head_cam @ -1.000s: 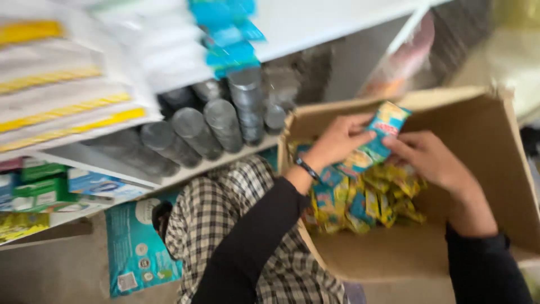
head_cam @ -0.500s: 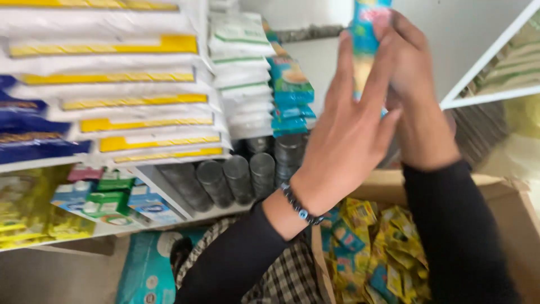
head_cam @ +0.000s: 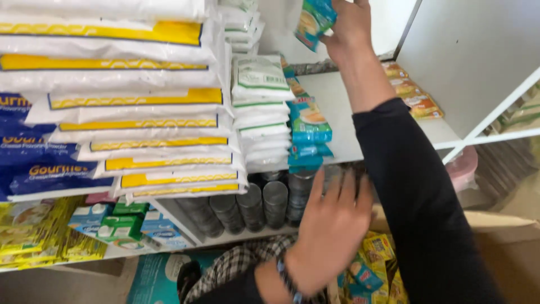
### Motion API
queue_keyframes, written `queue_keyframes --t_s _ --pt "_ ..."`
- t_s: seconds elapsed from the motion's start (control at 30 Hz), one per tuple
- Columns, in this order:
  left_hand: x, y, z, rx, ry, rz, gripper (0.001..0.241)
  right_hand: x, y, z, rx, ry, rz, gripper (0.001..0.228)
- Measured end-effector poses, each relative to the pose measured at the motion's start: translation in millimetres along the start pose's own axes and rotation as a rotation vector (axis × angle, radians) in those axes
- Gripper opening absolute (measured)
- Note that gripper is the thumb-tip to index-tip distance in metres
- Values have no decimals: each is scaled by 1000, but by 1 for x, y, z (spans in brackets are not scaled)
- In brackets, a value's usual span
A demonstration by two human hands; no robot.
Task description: Stocking and organizing small food packets from a cardboard box onto shelves.
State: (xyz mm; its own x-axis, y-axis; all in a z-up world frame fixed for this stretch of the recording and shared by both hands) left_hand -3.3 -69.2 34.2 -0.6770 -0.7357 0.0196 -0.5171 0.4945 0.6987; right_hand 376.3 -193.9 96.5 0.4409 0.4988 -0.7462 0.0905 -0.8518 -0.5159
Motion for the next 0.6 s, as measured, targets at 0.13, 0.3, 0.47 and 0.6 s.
queue_keyframes --t_s 0.13,0.3,0.47,0.6 --pt "-12 -23 33 -153 114 229 56 27 -7 -23 -132 104 -100 20" --pt "-36 -80 81 -360 192 388 63 64 -18 28 -261 -71 322 44" --pt "-24 -75 67 -440 195 467 58 75 -16 50 -267 -127 780 57" --pt "-16 -37 35 -251 174 508 49 84 -20 35 -330 54 1024 41"
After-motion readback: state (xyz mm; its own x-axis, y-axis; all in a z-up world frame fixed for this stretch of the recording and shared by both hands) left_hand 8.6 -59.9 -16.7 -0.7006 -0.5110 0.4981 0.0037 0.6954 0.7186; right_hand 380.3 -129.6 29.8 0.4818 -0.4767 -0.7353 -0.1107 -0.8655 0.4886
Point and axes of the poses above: each hand's wrist, its own z-axis away from the middle knuckle, its own y-axis out of the back of the hand, x = y × z, the point moved 8 cm from there along -z, towards the middle knuckle, and after that the axes turned 1 degree about -z, right-handed, at the moved point
